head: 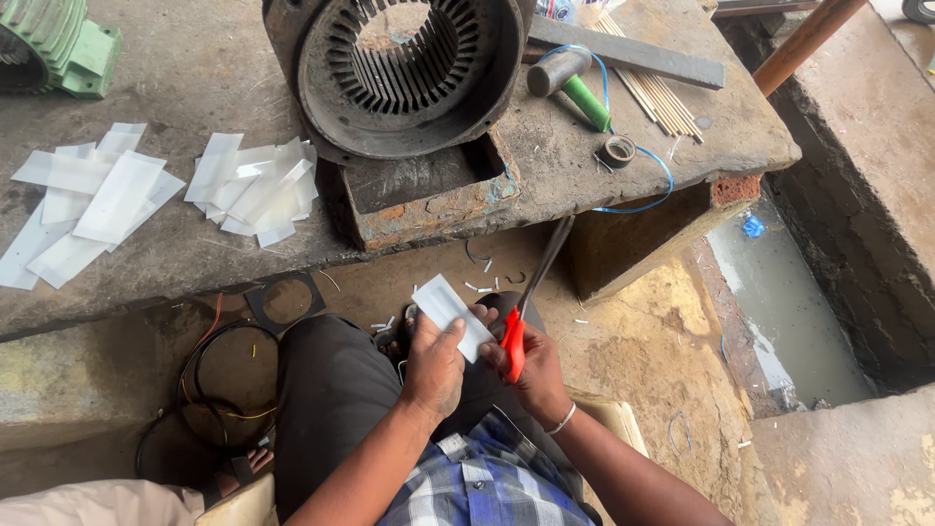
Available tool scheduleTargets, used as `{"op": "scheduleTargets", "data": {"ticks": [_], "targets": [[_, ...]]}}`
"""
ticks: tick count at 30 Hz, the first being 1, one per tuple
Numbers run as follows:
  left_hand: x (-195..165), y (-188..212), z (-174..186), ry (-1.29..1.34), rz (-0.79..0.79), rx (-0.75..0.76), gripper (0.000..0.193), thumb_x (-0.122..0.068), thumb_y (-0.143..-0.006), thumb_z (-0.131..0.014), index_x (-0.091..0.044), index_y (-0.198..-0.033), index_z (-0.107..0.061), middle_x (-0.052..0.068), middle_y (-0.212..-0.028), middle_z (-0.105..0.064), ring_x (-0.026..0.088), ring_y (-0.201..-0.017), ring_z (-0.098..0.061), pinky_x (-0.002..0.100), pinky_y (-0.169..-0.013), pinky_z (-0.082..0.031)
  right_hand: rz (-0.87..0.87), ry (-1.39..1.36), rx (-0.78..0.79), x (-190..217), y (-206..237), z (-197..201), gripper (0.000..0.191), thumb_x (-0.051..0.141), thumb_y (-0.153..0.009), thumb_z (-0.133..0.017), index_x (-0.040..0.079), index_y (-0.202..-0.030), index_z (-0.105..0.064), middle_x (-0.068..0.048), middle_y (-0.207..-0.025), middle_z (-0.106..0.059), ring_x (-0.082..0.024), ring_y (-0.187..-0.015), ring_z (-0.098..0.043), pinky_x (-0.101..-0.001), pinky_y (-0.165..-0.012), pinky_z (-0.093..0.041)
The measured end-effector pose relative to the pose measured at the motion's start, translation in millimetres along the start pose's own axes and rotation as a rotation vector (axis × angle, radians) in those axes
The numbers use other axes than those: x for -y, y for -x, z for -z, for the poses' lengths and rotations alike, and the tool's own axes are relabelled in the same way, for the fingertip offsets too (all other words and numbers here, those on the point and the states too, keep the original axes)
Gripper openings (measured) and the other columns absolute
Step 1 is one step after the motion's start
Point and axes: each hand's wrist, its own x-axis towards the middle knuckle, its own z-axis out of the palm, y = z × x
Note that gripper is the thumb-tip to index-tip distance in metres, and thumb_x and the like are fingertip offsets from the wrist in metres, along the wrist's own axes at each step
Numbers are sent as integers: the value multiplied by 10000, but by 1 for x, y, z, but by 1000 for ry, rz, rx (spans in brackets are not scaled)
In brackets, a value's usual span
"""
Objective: The person sits at a workbench and repeatedly cuts small rectangular pieces from white plastic sheets using red-handled shears. The person picks up a sheet, trims it, and places the cut piece on the bench, continuing the cycle.
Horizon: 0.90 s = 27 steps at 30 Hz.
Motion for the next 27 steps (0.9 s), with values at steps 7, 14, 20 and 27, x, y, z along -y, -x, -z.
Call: {"op": "scheduleTargets", "data": {"ticks": [7, 14, 20, 27], "targets": [[-5, -4, 4, 66, 66, 0, 295, -188, -1064, -396, 4, -1270, -485, 183, -1198, -647, 294, -1177, -652, 441, -1027, -524, 17, -48, 37, 3, 2, 2, 311, 210, -796, -877, 27, -963, -690, -29, -721, -660, -81, -579, -580, -222, -512, -454], [-4, 0, 1, 290, 61, 12, 208, -200, -1108, -402, -50, -1240, -461, 106, -1077, -558, 270, -1026, -622, 400, -791, -558, -7, -5, 2, -7, 1, 1, 361, 210, -757, -894, 42, -1023, -717, 8, -756, -657, -57, -620, -578, -201, -526, -453], [-6, 9, -8, 311, 135, 23, 261, -214, -1078, -389, -120, -1311, -456, 88, -1069, -550, 236, -1004, -588, 357, -680, -524, 89, -40, 62, -21, -1, 12, 444, 210, -734, -924, 7, -1054, -692, 20, -802, -658, -63, -659, -569, -217, -556, -465], [-7, 14, -12, 385, 124, 66, 206, -197, -1105, -372, -123, -1277, -457, 83, -1055, -535, 228, -1003, -579, 361, -692, -510, 99, -60, 67, -23, 0, 14, 476, 188, -725, -935, 3, -1090, -693, 27, -901, -650, -69, -777, -555, -234, -656, -475]]}}
